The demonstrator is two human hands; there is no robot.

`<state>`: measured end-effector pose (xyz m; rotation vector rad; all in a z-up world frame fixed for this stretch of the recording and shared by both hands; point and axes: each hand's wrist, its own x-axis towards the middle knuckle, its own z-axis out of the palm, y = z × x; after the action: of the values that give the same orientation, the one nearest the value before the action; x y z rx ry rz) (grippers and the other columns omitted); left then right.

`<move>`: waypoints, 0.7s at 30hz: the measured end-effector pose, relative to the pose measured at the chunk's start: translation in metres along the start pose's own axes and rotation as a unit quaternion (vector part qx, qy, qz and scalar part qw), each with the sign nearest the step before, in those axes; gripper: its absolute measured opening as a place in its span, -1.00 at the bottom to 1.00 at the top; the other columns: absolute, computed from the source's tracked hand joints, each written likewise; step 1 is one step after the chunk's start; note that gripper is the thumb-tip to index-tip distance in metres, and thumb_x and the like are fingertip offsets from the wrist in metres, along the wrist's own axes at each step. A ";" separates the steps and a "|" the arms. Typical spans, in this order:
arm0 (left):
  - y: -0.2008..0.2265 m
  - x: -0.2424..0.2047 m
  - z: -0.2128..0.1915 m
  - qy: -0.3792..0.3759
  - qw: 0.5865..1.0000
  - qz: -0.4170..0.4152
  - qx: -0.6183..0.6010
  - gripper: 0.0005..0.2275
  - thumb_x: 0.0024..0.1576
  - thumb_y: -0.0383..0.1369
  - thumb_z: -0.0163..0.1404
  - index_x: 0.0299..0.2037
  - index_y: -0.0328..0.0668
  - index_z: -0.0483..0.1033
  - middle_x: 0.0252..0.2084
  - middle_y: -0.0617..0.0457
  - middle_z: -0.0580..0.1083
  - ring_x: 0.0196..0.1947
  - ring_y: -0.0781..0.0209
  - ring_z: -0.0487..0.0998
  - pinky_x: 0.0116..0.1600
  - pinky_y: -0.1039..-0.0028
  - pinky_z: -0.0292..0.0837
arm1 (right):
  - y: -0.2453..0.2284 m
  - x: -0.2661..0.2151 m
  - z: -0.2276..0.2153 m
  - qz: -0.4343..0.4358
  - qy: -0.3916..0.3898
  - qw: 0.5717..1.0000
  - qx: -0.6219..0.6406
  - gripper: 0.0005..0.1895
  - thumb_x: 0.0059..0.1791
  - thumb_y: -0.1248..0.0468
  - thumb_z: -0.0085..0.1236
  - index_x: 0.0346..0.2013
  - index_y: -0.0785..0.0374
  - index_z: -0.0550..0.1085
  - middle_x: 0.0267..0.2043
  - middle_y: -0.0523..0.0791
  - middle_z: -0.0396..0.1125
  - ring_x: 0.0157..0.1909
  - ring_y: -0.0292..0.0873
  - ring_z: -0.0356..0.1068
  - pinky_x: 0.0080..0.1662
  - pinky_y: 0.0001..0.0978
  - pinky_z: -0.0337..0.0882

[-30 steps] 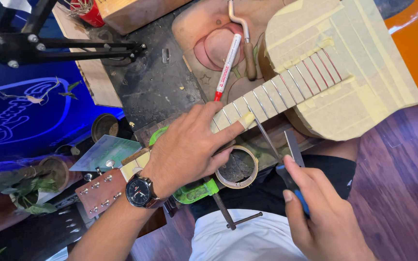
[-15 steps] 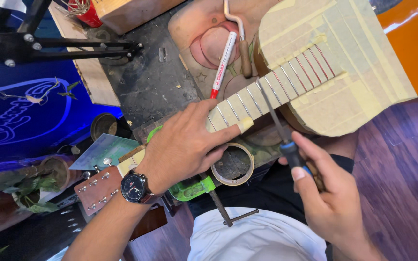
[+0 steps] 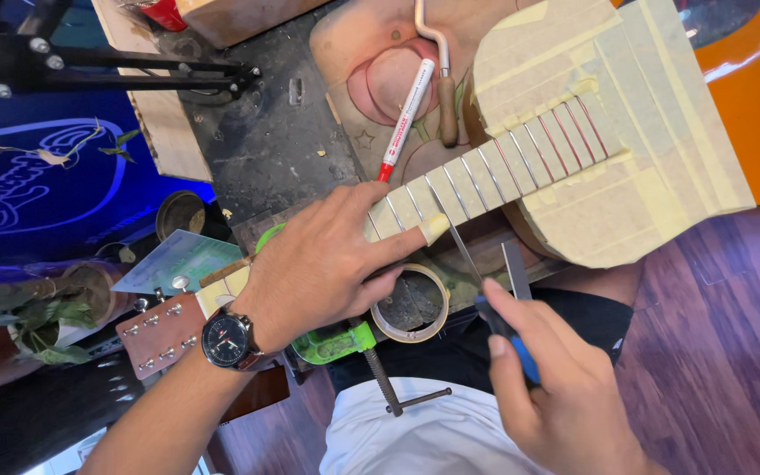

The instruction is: The person files the fretboard of a guitar using a metal file. The guitar neck is clamped to a workbench, and the person repeatedly files the wood between the metal frets to smooth the surface.

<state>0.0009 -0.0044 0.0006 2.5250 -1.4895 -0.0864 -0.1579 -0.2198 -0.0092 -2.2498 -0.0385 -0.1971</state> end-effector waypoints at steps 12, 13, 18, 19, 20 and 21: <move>0.000 0.001 0.000 0.005 1.000 -0.002 -0.007 -0.62 0.07 -0.28 0.17 0.12 0.11 0.43 0.10 -0.28 0.36 -0.17 -0.20 0.46 -0.26 0.09 0.47 | 0.010 -0.018 0.003 0.026 -0.001 1.000 -0.016 -0.55 0.02 0.39 -0.04 0.23 0.28 0.41 0.03 -0.05 0.49 -0.08 -0.19 0.55 -0.05 -0.45 0.45; 0.000 0.001 -0.001 -0.002 1.000 -0.003 -0.008 -0.59 0.06 -0.28 0.17 0.13 0.13 0.42 0.12 -0.27 0.35 -0.15 -0.21 0.45 -0.25 0.08 0.47 | 0.011 -0.015 0.004 -0.017 -0.006 0.999 -0.030 -0.55 0.04 0.40 -0.05 0.25 0.33 0.36 0.06 0.01 0.47 -0.05 -0.11 0.53 -0.03 -0.37 0.48; -0.002 -0.002 -0.002 0.007 1.000 0.009 -0.016 -0.63 0.09 -0.25 0.18 0.12 0.13 0.43 0.10 -0.29 0.35 -0.14 -0.21 0.47 -0.25 0.07 0.47 | -0.006 0.026 0.006 0.072 -0.007 0.996 0.044 -0.53 0.07 0.35 -0.11 0.30 0.32 0.37 -0.34 -0.11 0.40 -0.42 -0.23 0.36 -0.25 -0.41 0.38; -0.003 -0.003 -0.001 0.013 1.000 0.011 -0.025 -0.63 0.12 -0.23 0.19 0.13 0.15 0.44 0.13 -0.28 0.34 -0.09 -0.21 0.47 -0.22 0.06 0.48 | -0.007 0.025 0.003 0.171 -0.019 0.981 0.092 -0.48 0.06 0.27 -0.10 0.35 0.16 0.39 -0.57 -0.22 0.38 -0.59 -0.35 0.32 -0.32 -0.54 0.37; -0.003 -0.003 -0.001 0.017 1.000 0.007 -0.022 -0.63 0.12 -0.23 0.19 0.13 0.15 0.44 0.13 -0.28 0.34 -0.09 -0.21 0.47 -0.22 0.06 0.48 | -0.006 0.019 0.004 0.166 -0.021 0.982 0.091 -0.48 0.06 0.27 -0.10 0.35 0.16 0.39 -0.57 -0.22 0.38 -0.59 -0.35 0.32 -0.32 -0.54 0.37; -0.003 -0.004 0.000 0.017 1.000 0.007 -0.019 -0.63 0.12 -0.21 0.19 0.14 0.17 0.44 0.13 -0.27 0.34 -0.08 -0.20 0.48 -0.21 0.07 0.49 | -0.004 0.013 0.005 0.177 0.009 0.971 0.160 -0.48 0.05 0.32 -0.13 0.34 0.25 0.34 -0.24 -0.09 0.44 -0.60 -0.33 0.30 -0.44 -0.57 0.35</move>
<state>0.0018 0.0004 -0.0003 2.4750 -1.4781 -0.0694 -0.1452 -0.2143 -0.0074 -1.8950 0.3188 -0.0161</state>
